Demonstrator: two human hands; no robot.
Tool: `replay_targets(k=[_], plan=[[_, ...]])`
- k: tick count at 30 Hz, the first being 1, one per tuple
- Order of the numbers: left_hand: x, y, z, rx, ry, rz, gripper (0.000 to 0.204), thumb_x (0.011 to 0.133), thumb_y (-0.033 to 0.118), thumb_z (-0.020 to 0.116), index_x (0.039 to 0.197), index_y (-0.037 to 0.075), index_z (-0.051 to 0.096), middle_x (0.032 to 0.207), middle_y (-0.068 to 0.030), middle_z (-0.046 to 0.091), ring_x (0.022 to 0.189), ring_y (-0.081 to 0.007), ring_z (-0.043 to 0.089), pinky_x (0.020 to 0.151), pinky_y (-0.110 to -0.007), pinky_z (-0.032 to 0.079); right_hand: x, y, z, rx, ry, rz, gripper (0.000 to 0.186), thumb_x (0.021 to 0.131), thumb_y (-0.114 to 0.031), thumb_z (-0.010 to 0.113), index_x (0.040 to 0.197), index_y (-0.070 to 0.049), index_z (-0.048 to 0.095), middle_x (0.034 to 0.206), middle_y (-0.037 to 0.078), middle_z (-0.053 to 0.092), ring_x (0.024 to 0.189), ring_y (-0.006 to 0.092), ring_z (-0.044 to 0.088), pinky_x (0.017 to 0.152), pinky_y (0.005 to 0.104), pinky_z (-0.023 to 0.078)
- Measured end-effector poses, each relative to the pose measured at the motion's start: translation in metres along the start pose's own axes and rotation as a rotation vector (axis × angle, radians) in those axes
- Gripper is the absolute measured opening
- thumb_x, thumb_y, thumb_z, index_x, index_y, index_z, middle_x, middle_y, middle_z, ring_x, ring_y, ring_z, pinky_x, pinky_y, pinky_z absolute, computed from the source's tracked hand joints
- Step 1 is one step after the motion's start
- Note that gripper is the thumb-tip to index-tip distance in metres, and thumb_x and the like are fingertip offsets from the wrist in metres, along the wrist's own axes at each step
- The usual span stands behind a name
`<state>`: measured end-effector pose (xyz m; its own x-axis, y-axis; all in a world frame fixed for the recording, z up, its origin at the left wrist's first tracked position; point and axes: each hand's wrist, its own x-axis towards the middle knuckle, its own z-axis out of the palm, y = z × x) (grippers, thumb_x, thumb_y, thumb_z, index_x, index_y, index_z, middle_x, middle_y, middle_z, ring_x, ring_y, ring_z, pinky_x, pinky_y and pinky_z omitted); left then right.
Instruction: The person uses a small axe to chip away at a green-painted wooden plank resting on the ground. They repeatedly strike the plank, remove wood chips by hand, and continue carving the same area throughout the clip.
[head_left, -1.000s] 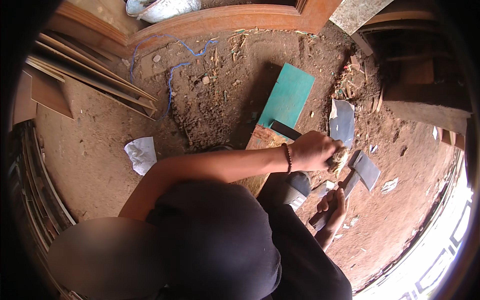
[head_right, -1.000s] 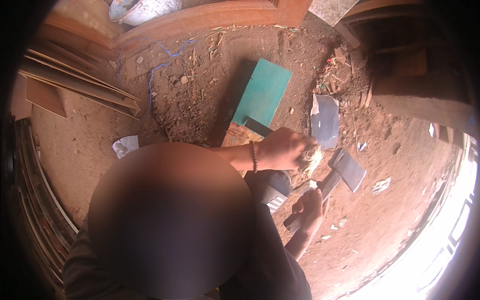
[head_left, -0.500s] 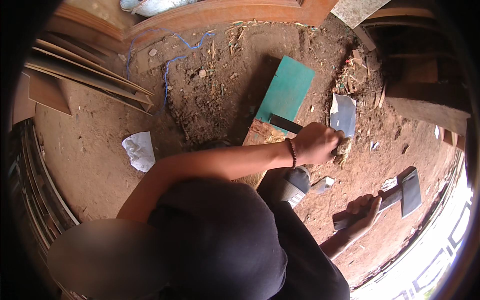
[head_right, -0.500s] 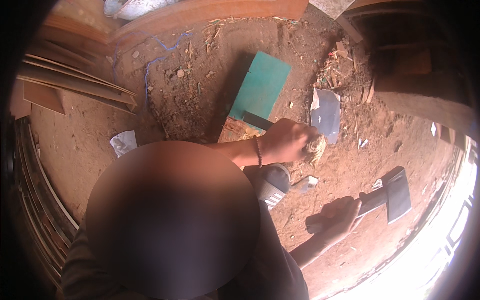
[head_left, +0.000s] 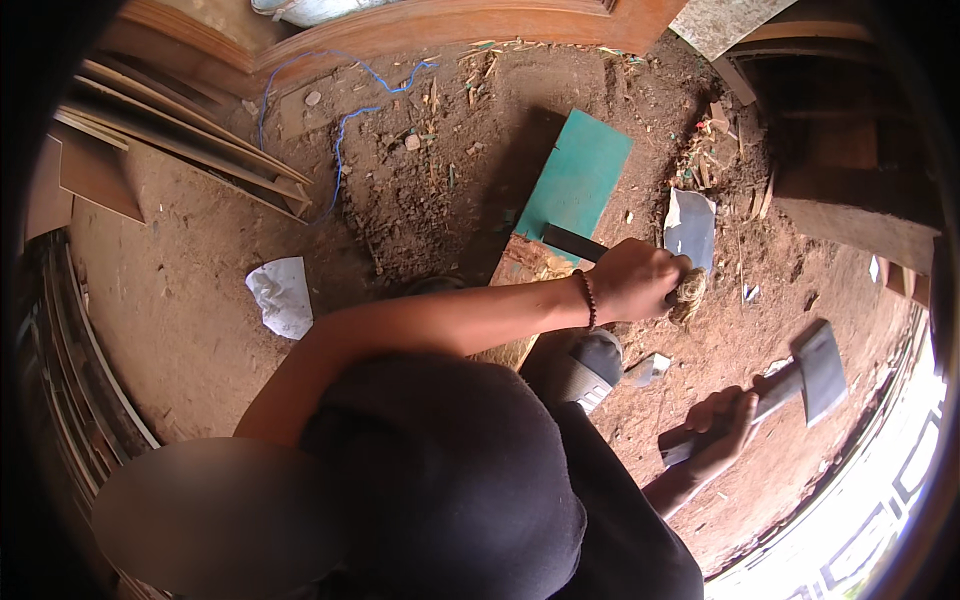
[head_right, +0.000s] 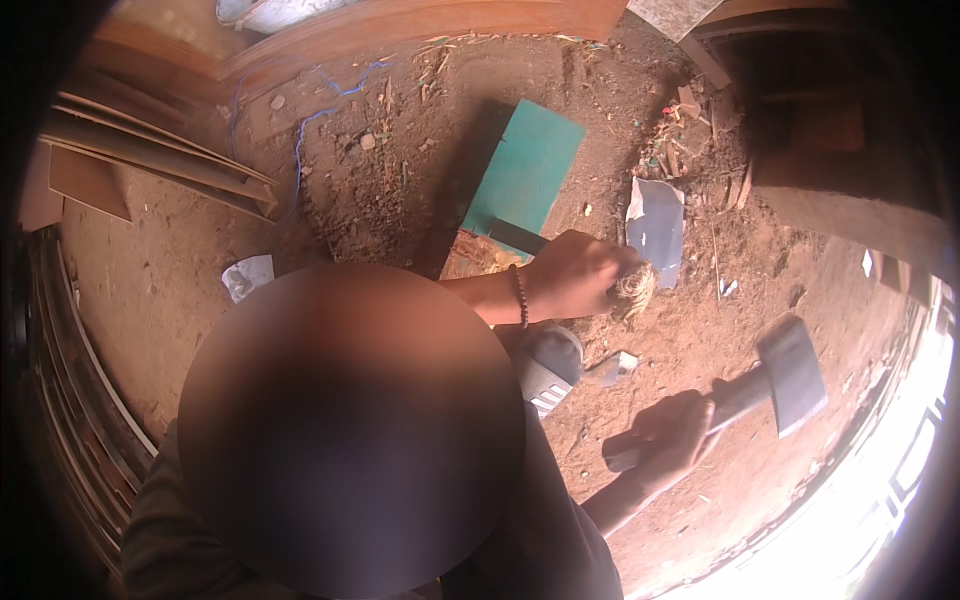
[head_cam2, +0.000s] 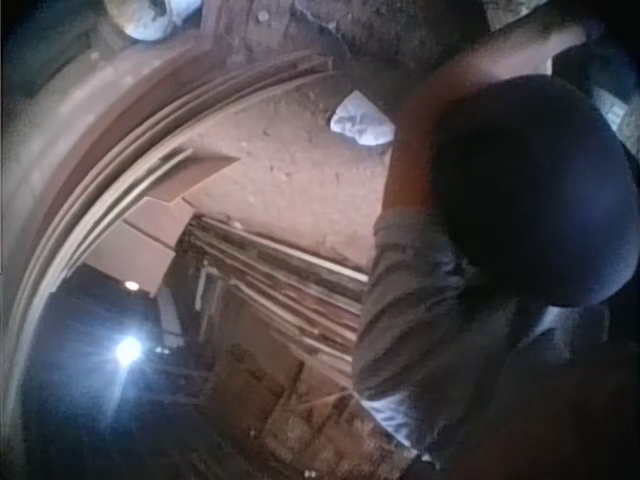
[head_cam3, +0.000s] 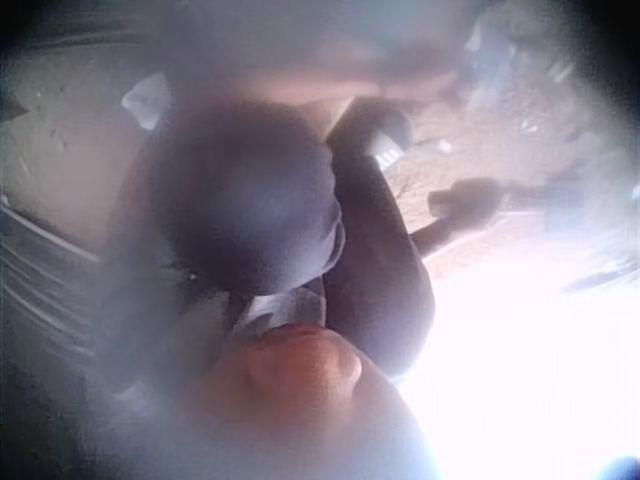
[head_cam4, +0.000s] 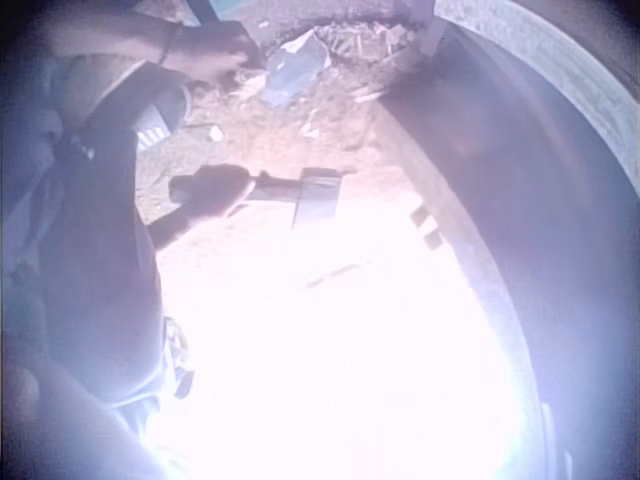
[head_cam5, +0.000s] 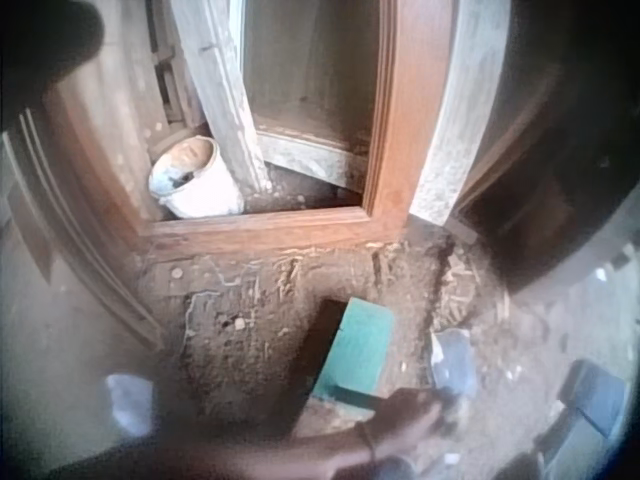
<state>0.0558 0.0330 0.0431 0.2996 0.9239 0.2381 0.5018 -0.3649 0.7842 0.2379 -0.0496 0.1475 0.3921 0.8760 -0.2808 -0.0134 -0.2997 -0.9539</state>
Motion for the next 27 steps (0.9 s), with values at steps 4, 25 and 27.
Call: replay_targets(k=[4, 25, 27], plan=[[-0.001, 0.000, 0.004, -0.017, -0.010, -0.004, 0.035, 0.065, 0.010, 0.076, 0.098, 0.004, 0.066, 0.081, -0.0134, 0.068, 0.070, -0.0291, 0.068, 0.064, -0.039, 0.056, -0.013, 0.014, 0.008, -0.285, 0.084, 0.058, 0.044, 0.095, -0.032, 0.052, 0.123, 0.001, 0.043, 0.061, 0.001, 0.047, 0.044, 0.0095, 0.043, 0.041, 0.0249, 0.039], [0.000, -0.008, 0.011, 0.076, -0.157, -0.051, 0.025, 0.070, 0.009, 0.074, 0.091, 0.003, 0.061, 0.071, -0.0127, 0.066, 0.065, -0.0277, 0.068, 0.060, -0.040, 0.056, -0.028, 0.053, 0.008, -0.093, -0.259, 0.293, 0.048, 0.092, -0.019, 0.052, 0.130, 0.006, 0.036, 0.058, 0.002, 0.051, 0.044, 0.0116, 0.048, 0.041, 0.0259, 0.043], [-0.001, -0.008, 0.010, 0.044, -0.109, -0.025, 0.023, 0.068, 0.008, 0.073, 0.086, 0.001, 0.060, 0.065, -0.0145, 0.065, 0.064, -0.0297, 0.068, 0.059, -0.043, 0.055, -0.024, 0.056, -0.002, 0.004, -0.256, 0.275, 0.046, 0.092, -0.020, 0.053, 0.128, 0.005, 0.040, 0.059, 0.002, 0.052, 0.045, 0.0101, 0.048, 0.041, 0.0258, 0.043]])
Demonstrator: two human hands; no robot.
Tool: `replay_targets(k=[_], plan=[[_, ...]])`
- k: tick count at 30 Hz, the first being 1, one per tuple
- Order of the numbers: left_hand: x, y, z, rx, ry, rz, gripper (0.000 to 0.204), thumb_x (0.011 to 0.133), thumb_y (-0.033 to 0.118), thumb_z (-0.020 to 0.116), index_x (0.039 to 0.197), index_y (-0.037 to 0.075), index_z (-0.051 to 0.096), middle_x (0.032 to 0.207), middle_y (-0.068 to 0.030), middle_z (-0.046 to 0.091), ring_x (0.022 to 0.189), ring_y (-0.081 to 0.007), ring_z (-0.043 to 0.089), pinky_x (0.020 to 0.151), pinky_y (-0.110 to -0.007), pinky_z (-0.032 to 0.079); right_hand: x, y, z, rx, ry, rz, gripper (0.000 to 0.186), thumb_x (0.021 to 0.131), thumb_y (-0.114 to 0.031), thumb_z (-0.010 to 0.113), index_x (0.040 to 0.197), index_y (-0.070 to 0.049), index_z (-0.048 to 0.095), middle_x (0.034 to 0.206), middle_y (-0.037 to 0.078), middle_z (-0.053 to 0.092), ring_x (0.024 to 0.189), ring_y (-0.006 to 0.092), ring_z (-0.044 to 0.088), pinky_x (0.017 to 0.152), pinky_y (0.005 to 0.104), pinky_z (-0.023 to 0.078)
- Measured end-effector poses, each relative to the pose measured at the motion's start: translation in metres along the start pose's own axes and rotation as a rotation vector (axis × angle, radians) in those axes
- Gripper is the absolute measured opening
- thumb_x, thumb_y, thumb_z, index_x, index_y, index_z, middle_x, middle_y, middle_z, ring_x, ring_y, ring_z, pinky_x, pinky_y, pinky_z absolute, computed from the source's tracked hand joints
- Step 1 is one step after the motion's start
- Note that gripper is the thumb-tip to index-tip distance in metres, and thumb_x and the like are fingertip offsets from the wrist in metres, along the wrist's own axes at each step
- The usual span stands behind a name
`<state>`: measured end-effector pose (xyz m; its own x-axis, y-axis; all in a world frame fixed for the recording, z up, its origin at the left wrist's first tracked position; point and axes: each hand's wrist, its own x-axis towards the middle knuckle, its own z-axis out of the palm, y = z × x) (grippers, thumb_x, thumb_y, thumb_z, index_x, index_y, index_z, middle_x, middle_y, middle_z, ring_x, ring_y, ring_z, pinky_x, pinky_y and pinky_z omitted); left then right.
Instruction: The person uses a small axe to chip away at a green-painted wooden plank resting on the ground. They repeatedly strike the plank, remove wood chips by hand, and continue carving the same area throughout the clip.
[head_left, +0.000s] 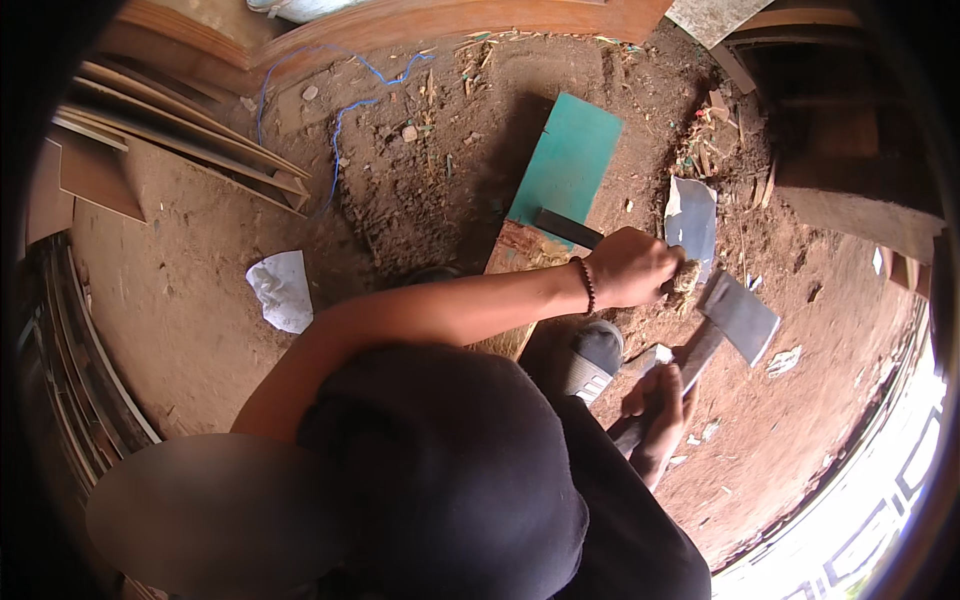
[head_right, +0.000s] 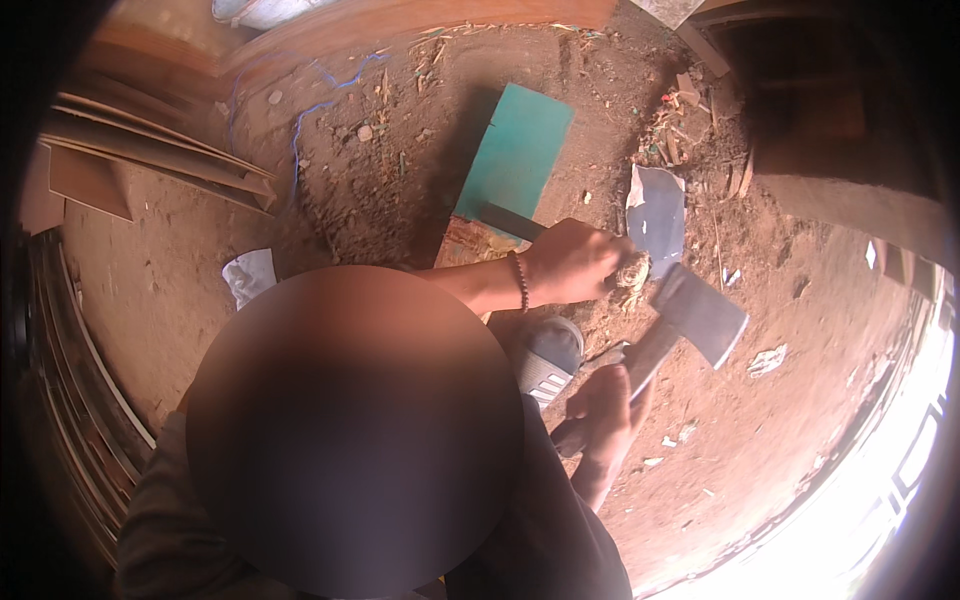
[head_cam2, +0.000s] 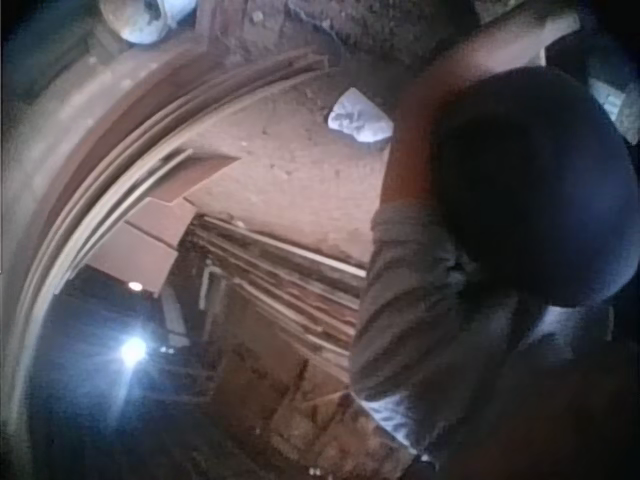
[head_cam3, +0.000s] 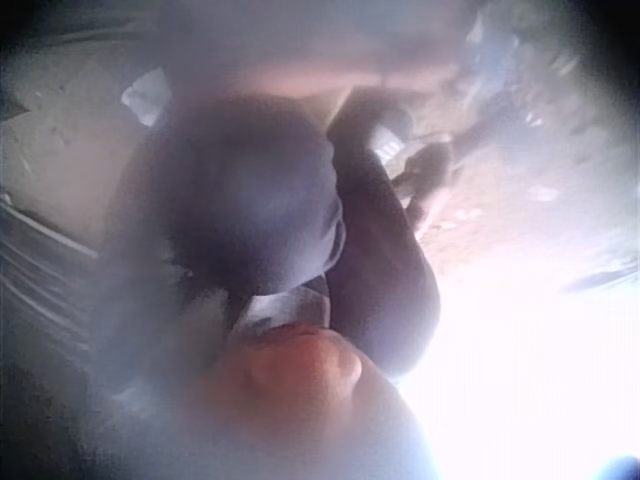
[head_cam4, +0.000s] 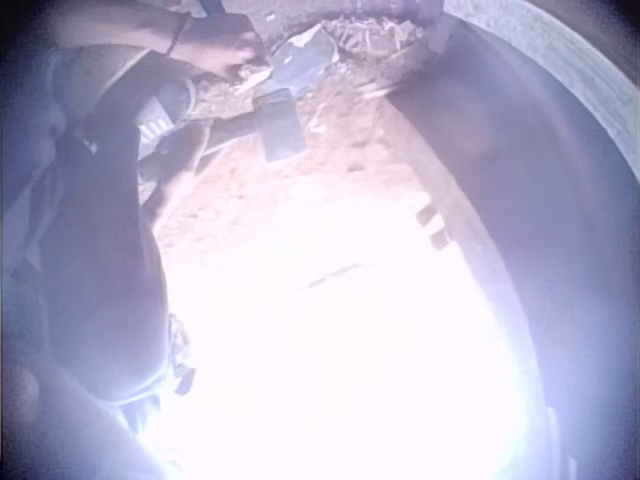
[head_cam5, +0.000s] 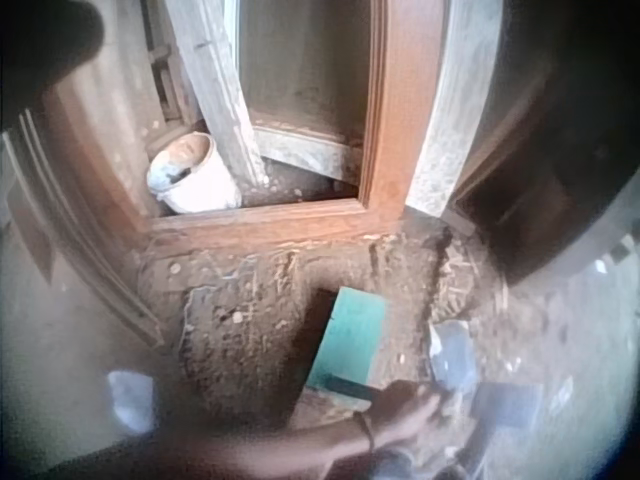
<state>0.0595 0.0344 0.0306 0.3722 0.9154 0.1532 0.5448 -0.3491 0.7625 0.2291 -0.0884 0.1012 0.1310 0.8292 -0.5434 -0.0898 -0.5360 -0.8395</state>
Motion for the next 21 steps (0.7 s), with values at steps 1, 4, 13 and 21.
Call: replay_targets(k=[1, 4, 13, 21], plan=[[0.000, -0.001, 0.000, -0.015, -0.013, 0.003, 0.024, 0.067, 0.008, 0.073, 0.085, 0.000, 0.060, 0.066, -0.0150, 0.065, 0.063, -0.0299, 0.068, 0.059, -0.043, 0.055, 0.003, -0.005, -0.006, -0.047, 0.081, -0.026, 0.039, 0.093, -0.024, 0.054, 0.120, 0.003, 0.047, 0.059, 0.002, 0.051, 0.044, 0.0087, 0.047, 0.040, 0.0254, 0.042], [0.001, -0.001, 0.002, 0.040, -0.008, -0.002, 0.023, 0.067, 0.007, 0.072, 0.085, 0.000, 0.061, 0.067, -0.0159, 0.065, 0.063, -0.0305, 0.068, 0.059, -0.043, 0.055, 0.013, -0.035, -0.020, -0.124, 0.216, -0.080, 0.026, 0.095, -0.033, 0.053, 0.088, -0.008, 0.059, 0.057, 0.000, 0.049, 0.044, 0.0052, 0.044, 0.037, 0.0231, 0.038], [0.003, -0.004, 0.003, 0.049, -0.090, -0.039, 0.023, 0.068, 0.007, 0.073, 0.084, -0.001, 0.060, 0.066, -0.0174, 0.065, 0.066, -0.0309, 0.068, 0.060, -0.043, 0.056, 0.010, -0.020, 0.011, -0.258, 0.005, 0.080, 0.013, 0.096, -0.016, 0.052, 0.103, -0.005, 0.054, 0.061, 0.001, 0.046, 0.045, 0.0109, 0.046, 0.039, 0.0261, 0.039], [0.003, -0.007, 0.001, 0.100, -0.085, -0.025, 0.022, 0.070, 0.009, 0.071, 0.085, 0.000, 0.059, 0.064, -0.0170, 0.063, 0.065, -0.0327, 0.068, 0.059, -0.044, 0.054, 0.025, -0.043, -0.030, -0.133, 0.204, -0.087, 0.022, 0.090, -0.034, 0.054, 0.088, -0.012, 0.055, 0.056, -0.004, 0.044, 0.045, 0.0036, 0.040, 0.039, 0.0206, 0.036]])
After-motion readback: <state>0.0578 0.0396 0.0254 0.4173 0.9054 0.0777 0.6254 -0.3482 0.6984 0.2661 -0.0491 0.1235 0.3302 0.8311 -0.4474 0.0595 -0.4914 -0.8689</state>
